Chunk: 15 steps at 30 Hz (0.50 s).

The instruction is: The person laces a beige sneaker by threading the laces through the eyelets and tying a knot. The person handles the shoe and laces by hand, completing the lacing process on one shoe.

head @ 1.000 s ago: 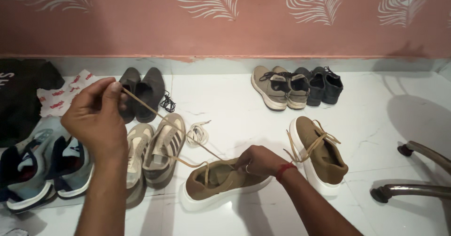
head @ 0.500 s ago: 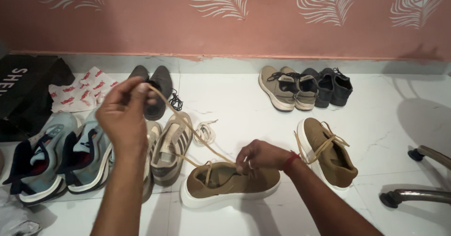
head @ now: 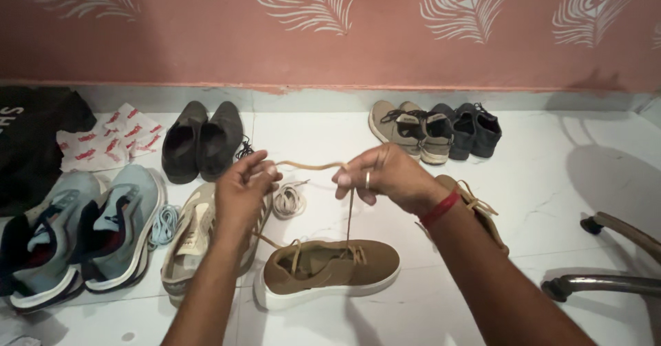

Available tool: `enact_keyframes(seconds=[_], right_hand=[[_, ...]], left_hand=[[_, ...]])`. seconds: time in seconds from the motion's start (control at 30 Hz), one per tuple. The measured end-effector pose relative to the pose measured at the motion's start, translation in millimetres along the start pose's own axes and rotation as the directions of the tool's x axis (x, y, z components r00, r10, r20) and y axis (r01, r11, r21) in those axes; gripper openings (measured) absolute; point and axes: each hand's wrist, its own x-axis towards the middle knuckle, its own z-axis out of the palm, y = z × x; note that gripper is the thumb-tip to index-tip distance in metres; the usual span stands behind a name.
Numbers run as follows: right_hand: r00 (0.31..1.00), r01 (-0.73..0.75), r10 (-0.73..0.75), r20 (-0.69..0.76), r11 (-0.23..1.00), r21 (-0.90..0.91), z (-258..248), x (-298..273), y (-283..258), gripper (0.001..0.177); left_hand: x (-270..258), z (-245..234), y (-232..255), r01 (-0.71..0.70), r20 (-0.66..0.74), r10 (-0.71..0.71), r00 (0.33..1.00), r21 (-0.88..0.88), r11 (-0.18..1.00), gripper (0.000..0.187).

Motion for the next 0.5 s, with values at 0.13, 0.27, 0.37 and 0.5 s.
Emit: enact_keyframes(seconds=[0.13,0.27,0.37,0.5], right_hand=[[0.989,0.114,-0.103,-0.103,0.988,0.102,0.2,0.1,-36.7,0.021],[0.968,0.146,-0.115,-0.225,0.981,0.124,-0.9,5.1,-64.1,0.018],[0.960,0.211,-0.161,-0.228,0.953,0.215,-1.5,8.9,-82.1,0.017],[0.929,0.298,-0.215,-0.302,0.917,0.264,-8.7,8.8,-106.7,0.021]], left_hand=[[-8.4,12.5,-4.7,0.057,0.026,-0.087,0.996,0.577,0.815,0.059],[-32.2,37.0,-0.8,-0.019,0.537,-0.338,0.773,0.552,0.833,0.058],[-57.3,62.2,1.5,-0.047,0.516,-0.256,0.817,0.502,0.864,0.044],[-65.8,68.9,3.9,-0.055,0.464,-0.274,0.842,0.580,0.813,0.028]])
